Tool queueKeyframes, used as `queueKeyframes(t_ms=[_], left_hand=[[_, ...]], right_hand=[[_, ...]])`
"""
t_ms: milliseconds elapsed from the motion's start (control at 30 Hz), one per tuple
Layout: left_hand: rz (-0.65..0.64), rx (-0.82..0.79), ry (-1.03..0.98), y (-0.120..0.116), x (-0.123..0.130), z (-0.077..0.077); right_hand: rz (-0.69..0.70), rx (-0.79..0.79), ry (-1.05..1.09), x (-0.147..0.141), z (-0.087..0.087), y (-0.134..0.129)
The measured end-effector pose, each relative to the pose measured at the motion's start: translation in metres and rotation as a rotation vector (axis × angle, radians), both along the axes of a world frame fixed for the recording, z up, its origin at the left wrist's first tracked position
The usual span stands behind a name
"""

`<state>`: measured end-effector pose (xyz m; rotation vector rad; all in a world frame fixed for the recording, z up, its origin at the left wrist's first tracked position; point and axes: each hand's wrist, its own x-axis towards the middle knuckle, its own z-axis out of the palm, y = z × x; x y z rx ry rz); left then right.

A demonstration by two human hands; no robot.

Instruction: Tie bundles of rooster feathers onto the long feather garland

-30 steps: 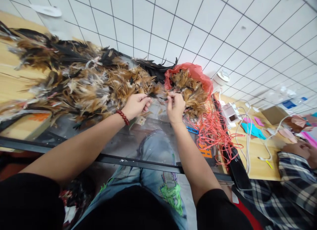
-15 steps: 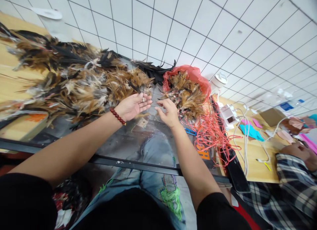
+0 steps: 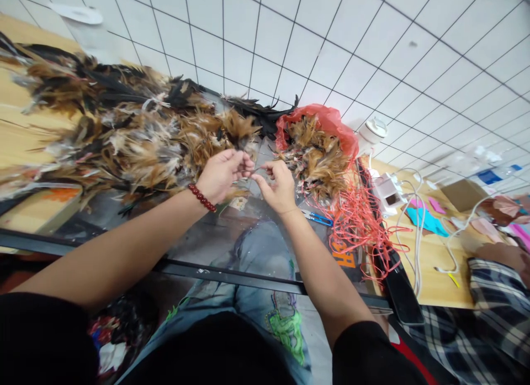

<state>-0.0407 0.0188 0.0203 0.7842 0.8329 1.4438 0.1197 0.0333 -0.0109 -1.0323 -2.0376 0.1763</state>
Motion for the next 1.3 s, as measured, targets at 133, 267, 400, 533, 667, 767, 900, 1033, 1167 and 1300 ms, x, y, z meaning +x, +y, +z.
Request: queueKeyframes(t_ms=[133,267,400,533,667,767,900,1033,1167,1300], left_hand=[[0.213,0.03,0.001,0.008,-0.008,0.008],[0.269,0.014,0.034,0.011,-0.011,0.007],[0.235,0.023,0.074,0.012,-0.009,0.001],[0.211,0.039,0.111,0.012,-0.009,-0.002],[0.144,0.02,0.139,0.012,-0.009,-0.004],[0.155,0.03,0.222,0.012,-0.008,-0.008],[0.206,0.155,0.467,0.014,-0.008,-0.011],[0.082,0.254,0.738,0.012,-0.01,-0.011],[0.038,0.162,0.764,0.008,-0.007,-0.008],[0.099,0.075,0.515,0.005,-0.003,-0.003]], right_hand=[[0.236,-0.035,-0.123,-0.002,-0.006,0.001],[0.32,-0.024,-0.235,-0.012,-0.007,-0.005],[0.306,-0.059,-0.317,-0.017,-0.004,-0.007],[0.025,-0.098,-0.203,-0.005,-0.005,0.002],[-0.094,-0.165,0.016,0.009,-0.011,0.012],[-0.034,-0.215,0.111,0.01,-0.012,0.013],[0.003,-0.227,0.123,0.006,-0.01,0.008],[0.127,-0.327,0.296,0.005,-0.012,0.01],[0.145,-0.427,0.471,0.009,-0.017,0.018],[0.134,-0.439,0.532,0.011,-0.015,0.019]])
